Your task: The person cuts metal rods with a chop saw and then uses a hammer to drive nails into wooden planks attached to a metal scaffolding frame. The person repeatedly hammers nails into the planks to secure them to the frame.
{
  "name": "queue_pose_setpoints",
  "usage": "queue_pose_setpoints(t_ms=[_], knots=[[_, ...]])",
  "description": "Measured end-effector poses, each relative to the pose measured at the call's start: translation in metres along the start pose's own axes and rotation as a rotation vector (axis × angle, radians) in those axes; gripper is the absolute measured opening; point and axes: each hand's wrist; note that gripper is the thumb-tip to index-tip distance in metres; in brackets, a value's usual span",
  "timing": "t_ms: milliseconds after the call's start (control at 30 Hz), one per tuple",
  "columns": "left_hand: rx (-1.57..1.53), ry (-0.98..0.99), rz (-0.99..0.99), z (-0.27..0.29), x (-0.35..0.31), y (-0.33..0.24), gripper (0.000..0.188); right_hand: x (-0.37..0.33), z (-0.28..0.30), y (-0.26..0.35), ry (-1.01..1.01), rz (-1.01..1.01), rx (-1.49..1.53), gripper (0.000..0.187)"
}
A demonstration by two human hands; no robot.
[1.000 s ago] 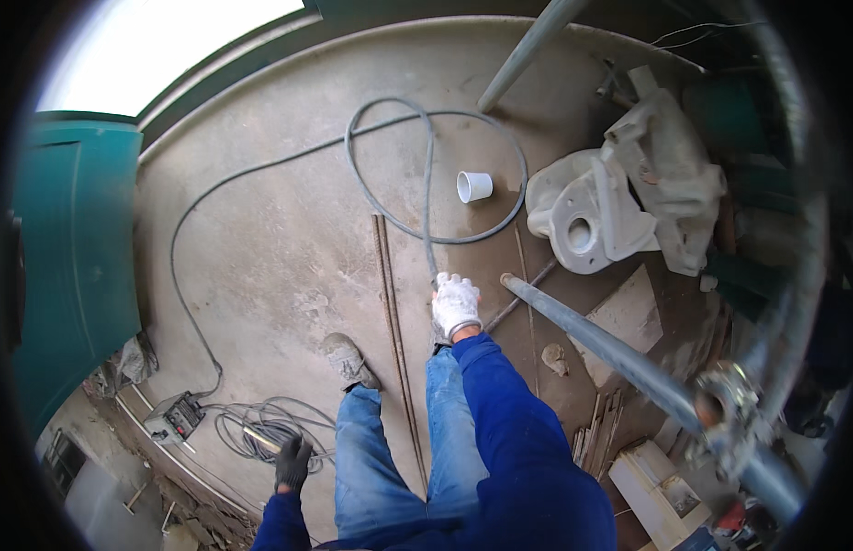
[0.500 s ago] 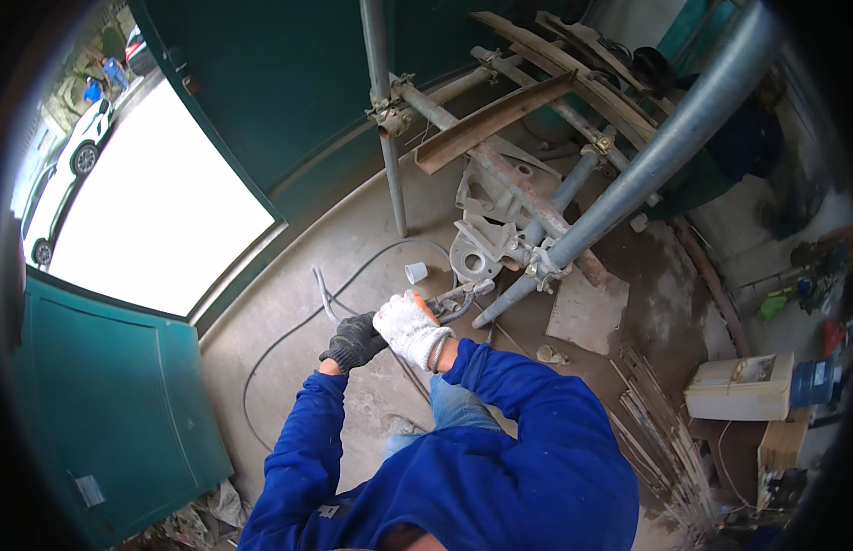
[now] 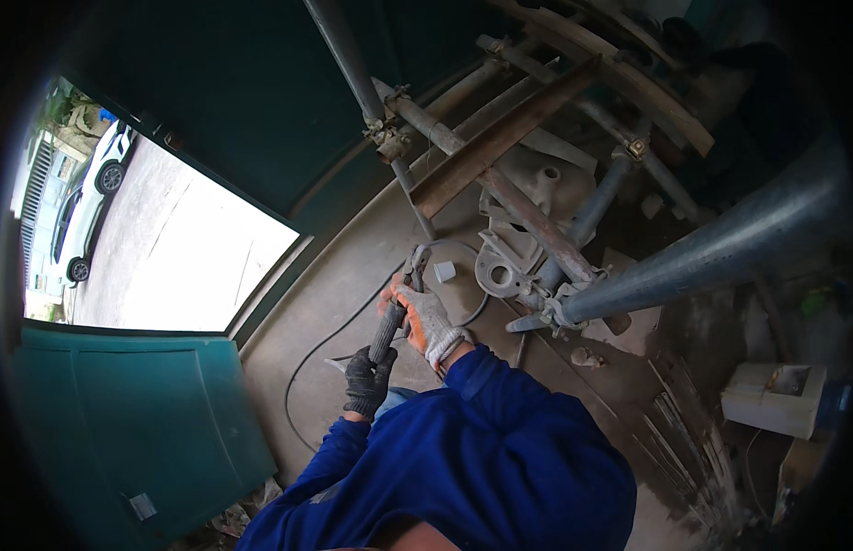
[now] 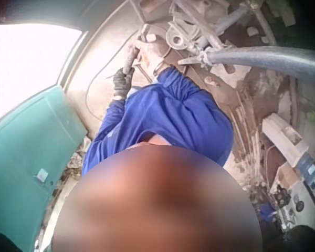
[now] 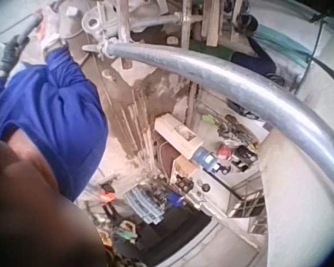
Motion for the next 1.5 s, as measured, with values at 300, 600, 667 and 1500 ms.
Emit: queue_pose_setpoints(t_ms=[300,600,667,1500], knots=[[-0.028,0.197,-0.105,0.032,0.086,0.001,0.034,0.009,-0.047,0.01,0.158,0.16,0.213,0.062],[0.165,0.493,-0.224,0.056,0.145,0.008,0.055,0.069,-0.065,-0.017,-0.044,0.25,0.284,0.043],[0.163,0.533,-0.23,0.058,0.154,0.011,0.056,0.081,-0.067,-0.024,-0.152,0.23,0.311,0.041],[0.173,0.879,-0.28,0.097,0.195,-0.036,0.057,0.065,-0.103,0.02,-0.459,0.07,0.325,0.055]])
Point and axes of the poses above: each hand's wrist, its own x-axis towards the middle knuckle, its own z-axis out of the back of the hand, y = z × x, and after that the axes turned 5 degrees about -y, right-handed
